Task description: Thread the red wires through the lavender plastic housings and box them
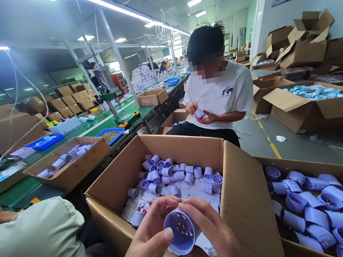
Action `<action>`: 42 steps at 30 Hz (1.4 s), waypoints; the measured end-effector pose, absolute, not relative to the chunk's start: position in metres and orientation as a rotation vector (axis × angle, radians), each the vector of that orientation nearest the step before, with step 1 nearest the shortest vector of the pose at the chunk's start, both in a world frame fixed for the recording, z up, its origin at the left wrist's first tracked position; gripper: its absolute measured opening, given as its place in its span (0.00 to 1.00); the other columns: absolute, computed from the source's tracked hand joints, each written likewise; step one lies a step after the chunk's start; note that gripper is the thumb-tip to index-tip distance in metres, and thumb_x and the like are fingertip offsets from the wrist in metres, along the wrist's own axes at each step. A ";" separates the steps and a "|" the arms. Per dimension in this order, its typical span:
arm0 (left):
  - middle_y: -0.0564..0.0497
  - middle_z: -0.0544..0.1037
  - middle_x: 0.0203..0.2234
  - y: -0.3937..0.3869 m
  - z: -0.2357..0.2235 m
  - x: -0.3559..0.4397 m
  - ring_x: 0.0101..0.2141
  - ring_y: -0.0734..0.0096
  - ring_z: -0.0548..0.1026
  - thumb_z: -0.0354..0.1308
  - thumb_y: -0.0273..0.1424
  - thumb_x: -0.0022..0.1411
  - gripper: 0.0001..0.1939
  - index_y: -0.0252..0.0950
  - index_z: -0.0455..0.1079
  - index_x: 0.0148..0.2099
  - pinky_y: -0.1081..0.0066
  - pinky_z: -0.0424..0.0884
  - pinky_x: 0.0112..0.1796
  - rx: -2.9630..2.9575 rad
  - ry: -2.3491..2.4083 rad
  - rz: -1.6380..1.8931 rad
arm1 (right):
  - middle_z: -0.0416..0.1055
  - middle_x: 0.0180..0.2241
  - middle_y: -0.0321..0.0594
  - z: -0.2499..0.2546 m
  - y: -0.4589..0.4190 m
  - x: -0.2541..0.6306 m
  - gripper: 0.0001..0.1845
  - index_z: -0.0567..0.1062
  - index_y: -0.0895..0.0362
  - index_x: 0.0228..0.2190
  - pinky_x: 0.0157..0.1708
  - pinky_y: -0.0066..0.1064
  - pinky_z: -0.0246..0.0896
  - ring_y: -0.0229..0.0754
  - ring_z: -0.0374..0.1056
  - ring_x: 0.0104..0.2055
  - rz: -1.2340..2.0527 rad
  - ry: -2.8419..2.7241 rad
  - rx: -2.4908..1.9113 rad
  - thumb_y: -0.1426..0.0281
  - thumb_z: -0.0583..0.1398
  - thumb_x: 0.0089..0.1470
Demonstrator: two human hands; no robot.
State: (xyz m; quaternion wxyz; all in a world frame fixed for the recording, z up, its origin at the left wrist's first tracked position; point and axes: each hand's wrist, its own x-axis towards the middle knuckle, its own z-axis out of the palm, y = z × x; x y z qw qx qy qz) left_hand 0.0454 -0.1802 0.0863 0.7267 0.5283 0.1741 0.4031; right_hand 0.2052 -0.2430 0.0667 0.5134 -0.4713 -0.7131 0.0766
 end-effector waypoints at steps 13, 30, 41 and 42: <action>0.55 0.70 0.31 -0.196 0.115 0.051 0.34 0.72 0.69 0.65 0.28 0.45 0.19 0.38 0.57 0.34 0.73 0.66 0.36 1.299 0.903 0.840 | 0.71 0.53 0.43 0.059 -0.239 0.211 0.23 0.66 0.50 0.57 0.52 0.24 0.66 0.40 0.71 0.53 0.064 -1.778 -0.985 0.75 0.56 0.61; 0.59 0.64 0.26 -0.198 0.112 0.051 0.28 0.75 0.61 0.55 0.20 0.44 0.17 0.40 0.52 0.33 0.74 0.56 0.28 1.635 1.088 0.691 | 0.70 0.55 0.43 0.047 -0.237 0.219 0.27 0.66 0.49 0.58 0.53 0.27 0.67 0.43 0.70 0.54 0.122 -1.896 -0.907 0.78 0.56 0.60; 0.58 0.66 0.27 -0.192 0.115 0.050 0.28 0.74 0.62 0.54 0.20 0.43 0.17 0.40 0.53 0.34 0.73 0.54 0.28 1.709 1.132 0.549 | 0.73 0.53 0.45 0.037 -0.234 0.224 0.26 0.66 0.50 0.58 0.51 0.27 0.68 0.43 0.72 0.52 0.094 -1.938 -0.939 0.78 0.57 0.59; 0.58 0.65 0.27 -0.189 0.113 0.051 0.28 0.74 0.61 0.55 0.19 0.42 0.18 0.39 0.53 0.33 0.73 0.54 0.27 1.710 1.137 0.532 | 0.73 0.53 0.46 0.034 -0.233 0.226 0.26 0.66 0.50 0.58 0.51 0.27 0.68 0.43 0.72 0.52 0.087 -1.951 -0.949 0.77 0.57 0.59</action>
